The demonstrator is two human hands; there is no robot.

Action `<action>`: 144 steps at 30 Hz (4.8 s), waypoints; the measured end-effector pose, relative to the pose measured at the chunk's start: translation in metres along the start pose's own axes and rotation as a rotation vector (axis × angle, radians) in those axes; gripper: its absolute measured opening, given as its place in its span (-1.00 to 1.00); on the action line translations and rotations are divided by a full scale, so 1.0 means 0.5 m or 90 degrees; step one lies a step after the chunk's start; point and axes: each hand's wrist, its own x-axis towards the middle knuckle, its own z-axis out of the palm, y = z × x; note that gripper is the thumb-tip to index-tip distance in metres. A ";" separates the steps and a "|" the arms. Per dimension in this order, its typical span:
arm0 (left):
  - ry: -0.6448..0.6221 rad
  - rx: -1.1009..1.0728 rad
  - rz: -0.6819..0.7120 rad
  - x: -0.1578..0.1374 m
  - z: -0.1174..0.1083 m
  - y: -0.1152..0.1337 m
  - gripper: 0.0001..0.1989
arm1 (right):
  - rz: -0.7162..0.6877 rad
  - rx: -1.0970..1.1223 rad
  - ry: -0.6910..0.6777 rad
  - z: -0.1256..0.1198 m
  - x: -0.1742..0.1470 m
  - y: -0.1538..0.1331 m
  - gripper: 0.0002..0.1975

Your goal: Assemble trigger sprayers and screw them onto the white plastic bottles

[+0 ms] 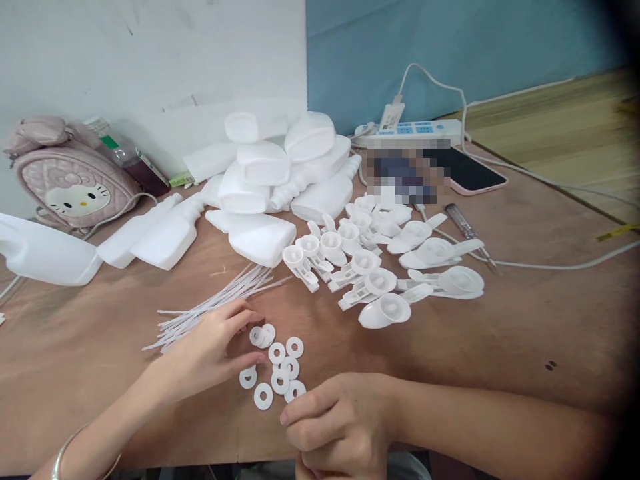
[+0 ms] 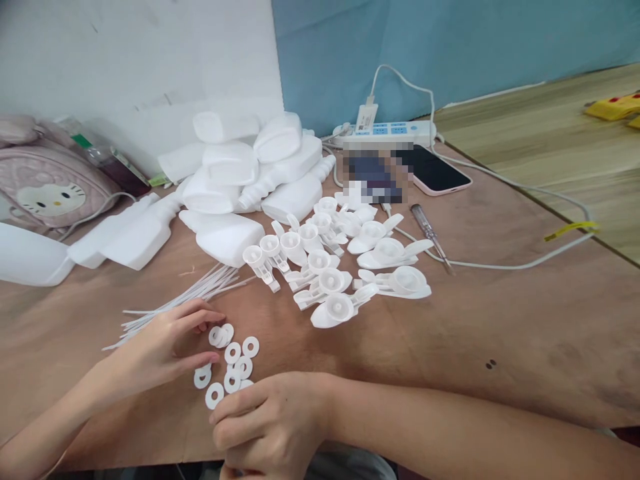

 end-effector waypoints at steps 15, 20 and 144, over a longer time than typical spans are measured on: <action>0.032 0.036 0.002 0.010 0.017 0.036 -0.75 | -0.002 0.005 0.004 0.007 -0.008 -0.007 -0.85; 0.034 0.062 0.027 0.012 0.013 0.037 -0.75 | 0.007 -0.005 0.002 -0.002 0.001 -0.004 -0.81; 0.305 0.049 0.098 0.145 -0.044 0.024 -0.83 | 0.104 -0.093 0.018 -0.007 0.012 0.001 -0.88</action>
